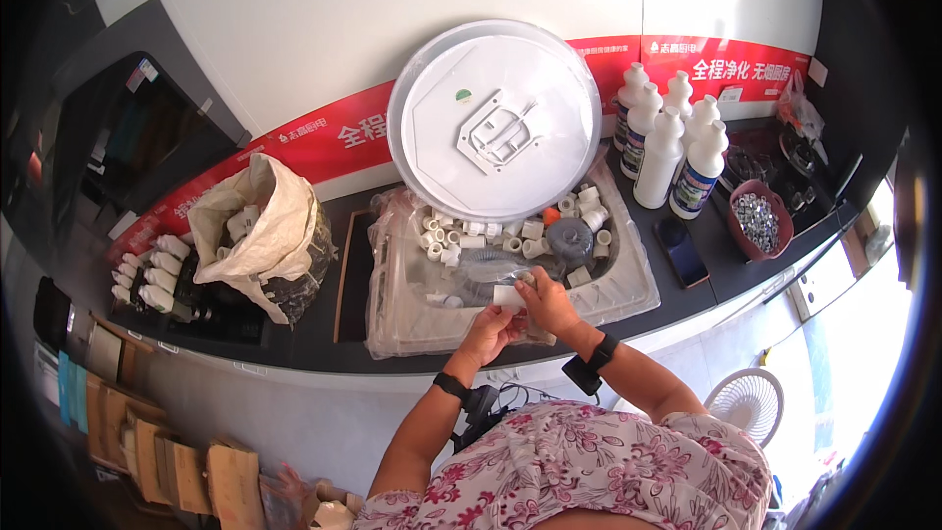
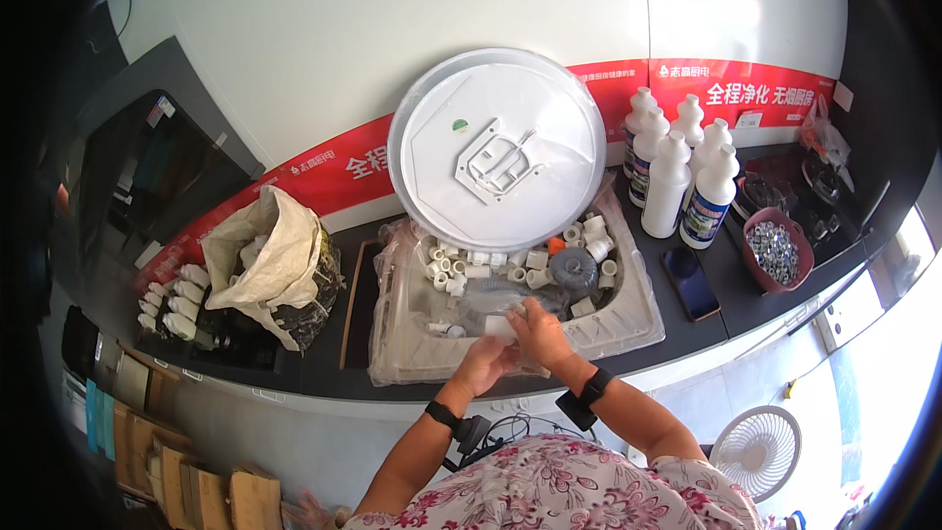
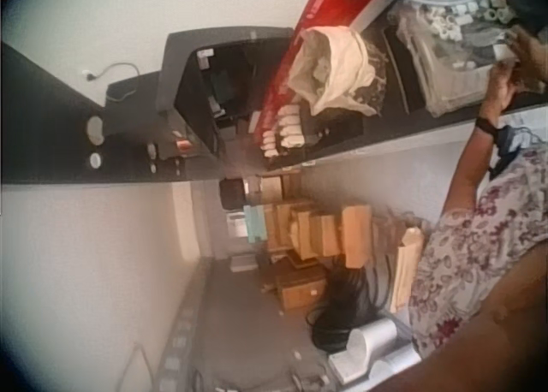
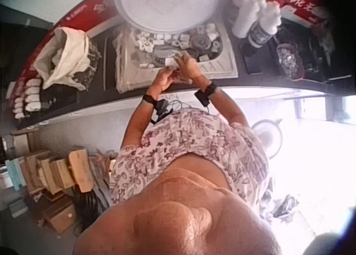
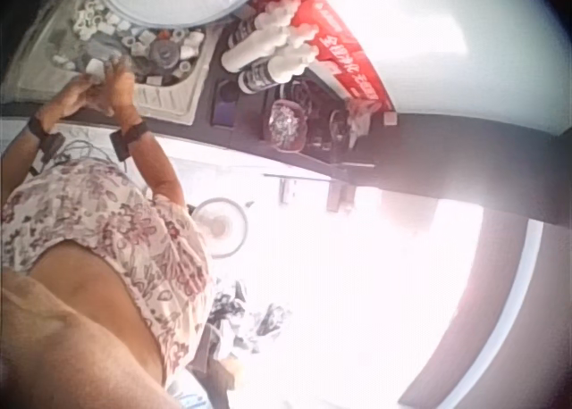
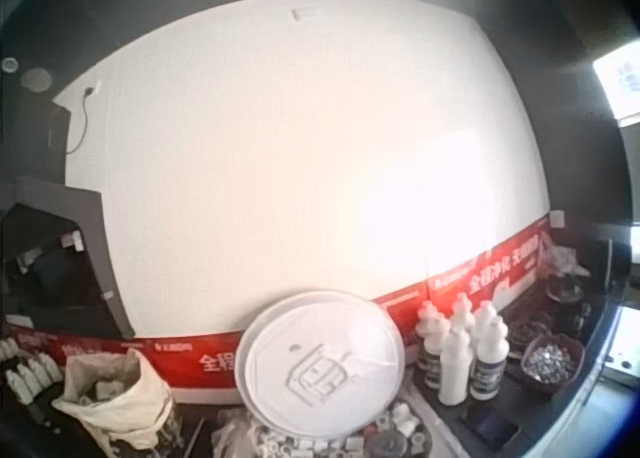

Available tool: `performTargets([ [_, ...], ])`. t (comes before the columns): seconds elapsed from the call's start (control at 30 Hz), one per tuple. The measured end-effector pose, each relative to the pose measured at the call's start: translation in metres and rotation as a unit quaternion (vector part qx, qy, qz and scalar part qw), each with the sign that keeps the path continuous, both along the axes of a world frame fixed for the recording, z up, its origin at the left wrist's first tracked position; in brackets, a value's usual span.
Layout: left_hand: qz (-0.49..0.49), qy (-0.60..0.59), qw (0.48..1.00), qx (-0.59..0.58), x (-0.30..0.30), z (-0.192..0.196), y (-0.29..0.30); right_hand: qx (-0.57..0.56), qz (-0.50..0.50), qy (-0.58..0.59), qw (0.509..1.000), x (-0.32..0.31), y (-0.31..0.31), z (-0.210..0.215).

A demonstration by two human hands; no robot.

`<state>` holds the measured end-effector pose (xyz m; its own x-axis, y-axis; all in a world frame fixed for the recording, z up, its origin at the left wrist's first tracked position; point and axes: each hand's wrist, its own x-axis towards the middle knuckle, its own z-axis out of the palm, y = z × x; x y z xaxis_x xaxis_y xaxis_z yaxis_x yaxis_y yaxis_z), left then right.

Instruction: The person fits white PVC pipe joints together by hand on a cluttered counter. They pick up individual elbow and straight connectors, insert one into another, and place the assembled components back onto the surface among other plumbing supplies.

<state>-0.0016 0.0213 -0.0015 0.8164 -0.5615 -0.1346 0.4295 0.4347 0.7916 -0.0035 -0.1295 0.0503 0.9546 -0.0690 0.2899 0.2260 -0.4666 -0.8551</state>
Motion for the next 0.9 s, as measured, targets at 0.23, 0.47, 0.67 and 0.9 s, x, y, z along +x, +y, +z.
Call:
performTargets([
  [0.23,0.024,0.069,0.995,-0.064,-0.001,0.012,-0.005,-0.023,0.035,-0.034,0.999,-0.007,-0.011,-0.021],
  [0.47,0.021,0.041,0.998,-0.045,-0.002,0.017,-0.001,-0.086,0.110,-0.126,0.982,-0.012,-0.009,0.016],
  [0.67,0.016,0.052,0.998,-0.012,-0.003,0.018,-0.001,-0.098,0.137,-0.166,0.972,0.007,-0.010,-0.008],
  [0.9,0.005,0.069,0.997,-0.021,-0.003,0.019,0.002,0.017,0.061,0.039,0.997,0.015,-0.004,-0.002],
])
